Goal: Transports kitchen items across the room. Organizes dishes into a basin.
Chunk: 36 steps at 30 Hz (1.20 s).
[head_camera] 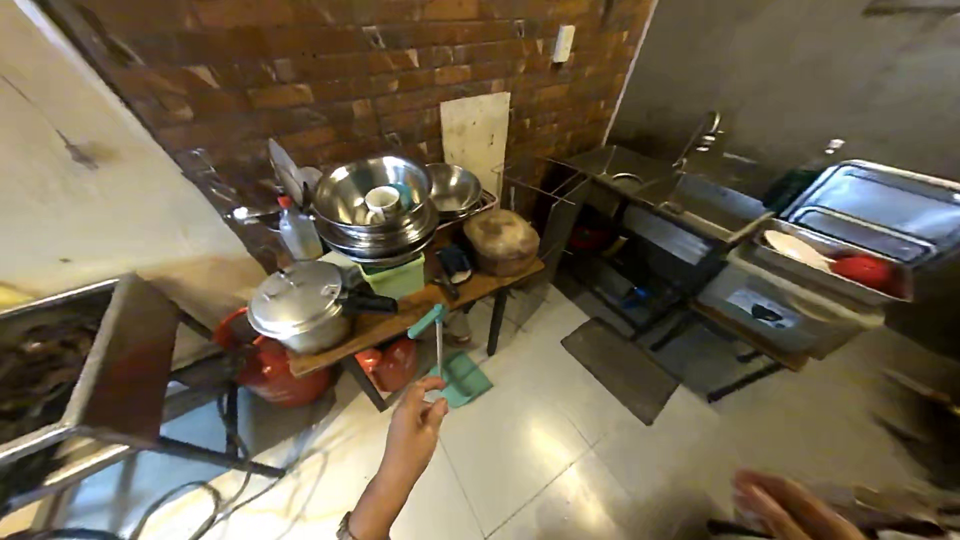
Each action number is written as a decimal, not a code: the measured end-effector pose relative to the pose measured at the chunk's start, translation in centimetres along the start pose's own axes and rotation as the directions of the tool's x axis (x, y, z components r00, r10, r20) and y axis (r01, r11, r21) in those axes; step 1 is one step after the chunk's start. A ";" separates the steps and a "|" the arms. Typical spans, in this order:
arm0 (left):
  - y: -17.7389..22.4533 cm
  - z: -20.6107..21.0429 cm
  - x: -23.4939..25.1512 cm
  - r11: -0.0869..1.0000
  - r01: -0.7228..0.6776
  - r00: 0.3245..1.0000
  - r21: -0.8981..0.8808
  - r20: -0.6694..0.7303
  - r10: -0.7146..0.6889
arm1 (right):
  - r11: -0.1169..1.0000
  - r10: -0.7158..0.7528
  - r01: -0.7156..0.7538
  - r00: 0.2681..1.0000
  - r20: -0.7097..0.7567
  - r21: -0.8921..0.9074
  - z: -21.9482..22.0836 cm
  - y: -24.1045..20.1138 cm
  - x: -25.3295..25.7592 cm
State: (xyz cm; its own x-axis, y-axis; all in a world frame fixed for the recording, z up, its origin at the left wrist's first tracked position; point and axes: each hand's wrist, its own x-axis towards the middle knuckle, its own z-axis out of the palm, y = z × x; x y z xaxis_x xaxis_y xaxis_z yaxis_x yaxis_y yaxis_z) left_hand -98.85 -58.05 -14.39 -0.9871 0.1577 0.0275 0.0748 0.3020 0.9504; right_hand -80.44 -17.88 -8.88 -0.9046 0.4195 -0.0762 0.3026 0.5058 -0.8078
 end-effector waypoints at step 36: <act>2.1 -15.5 35.8 0.908 0.110 0.695 -0.404 -0.622 -0.361 | 0.975 -0.196 0.090 0.779 0.595 0.203 36.1 -36.3 53.1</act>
State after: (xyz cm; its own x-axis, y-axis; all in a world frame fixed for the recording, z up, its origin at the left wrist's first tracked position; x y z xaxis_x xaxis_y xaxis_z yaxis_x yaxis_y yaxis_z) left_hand -136.21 -66.37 -6.57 -0.8013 -0.5838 -0.1309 -0.0981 -0.0877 0.9913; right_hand -150.31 -41.18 -4.68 -0.9430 -0.2207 -0.2490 0.1526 0.3781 -0.9131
